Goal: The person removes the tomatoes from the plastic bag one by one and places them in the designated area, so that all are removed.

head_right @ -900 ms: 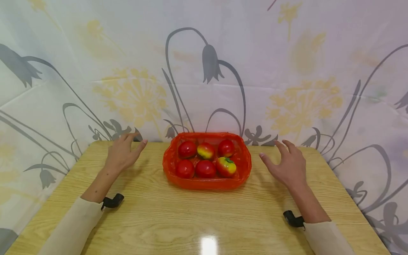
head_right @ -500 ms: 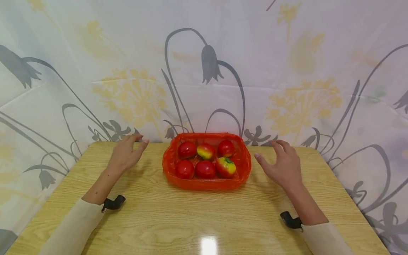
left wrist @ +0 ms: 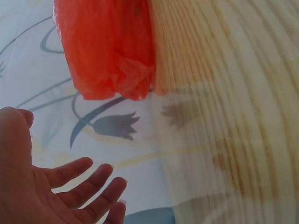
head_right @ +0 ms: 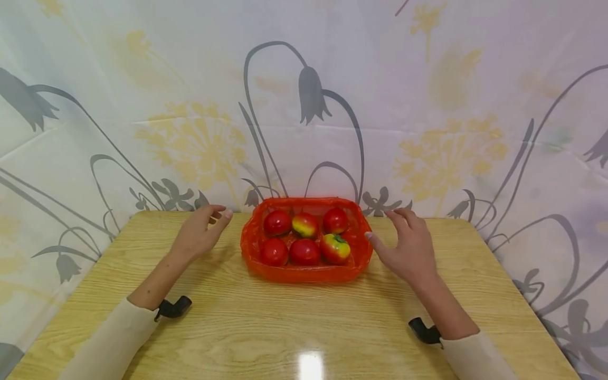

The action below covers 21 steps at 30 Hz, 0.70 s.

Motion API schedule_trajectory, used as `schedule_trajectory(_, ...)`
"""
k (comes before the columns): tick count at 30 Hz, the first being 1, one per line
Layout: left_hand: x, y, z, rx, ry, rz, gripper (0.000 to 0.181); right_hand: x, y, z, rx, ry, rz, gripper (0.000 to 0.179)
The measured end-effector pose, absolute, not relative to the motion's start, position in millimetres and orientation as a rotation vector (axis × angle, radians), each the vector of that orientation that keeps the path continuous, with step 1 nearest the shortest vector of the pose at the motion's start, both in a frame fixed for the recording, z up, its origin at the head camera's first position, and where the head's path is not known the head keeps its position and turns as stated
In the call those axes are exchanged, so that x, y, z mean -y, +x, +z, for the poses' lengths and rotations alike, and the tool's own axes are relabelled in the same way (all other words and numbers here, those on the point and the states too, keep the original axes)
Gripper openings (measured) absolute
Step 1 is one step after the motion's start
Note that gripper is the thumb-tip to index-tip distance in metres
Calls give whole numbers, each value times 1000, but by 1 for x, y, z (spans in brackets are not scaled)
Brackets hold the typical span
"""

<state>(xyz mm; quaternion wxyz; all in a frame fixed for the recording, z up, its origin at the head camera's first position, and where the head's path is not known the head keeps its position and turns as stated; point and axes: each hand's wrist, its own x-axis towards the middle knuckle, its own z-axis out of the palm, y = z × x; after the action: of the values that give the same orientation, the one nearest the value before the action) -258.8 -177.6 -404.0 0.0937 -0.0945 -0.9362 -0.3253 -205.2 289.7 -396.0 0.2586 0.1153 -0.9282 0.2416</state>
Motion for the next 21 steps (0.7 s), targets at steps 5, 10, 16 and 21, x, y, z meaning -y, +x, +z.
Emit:
schedule_trajectory(5, 168, -257, -407, 2752, -316, -972, 63, -280, -202, -396, 2510, 342, 670, 61)
schedule_trajectory(10, 161, -256, -408, 2722, -344, -975, 59, -270, -202, -399, 2495, 384, 674, 61)
schedule_trajectory(16, 155, -252, -411, 2706, -344, -1007, 54, -259, -202, -401, 2494, 422, 644, 61)
schedule_trajectory(21, 150, -251, -413, 2692, -338, -1019, 50, -252, -200, -401, 2507, 445, 642, 60)
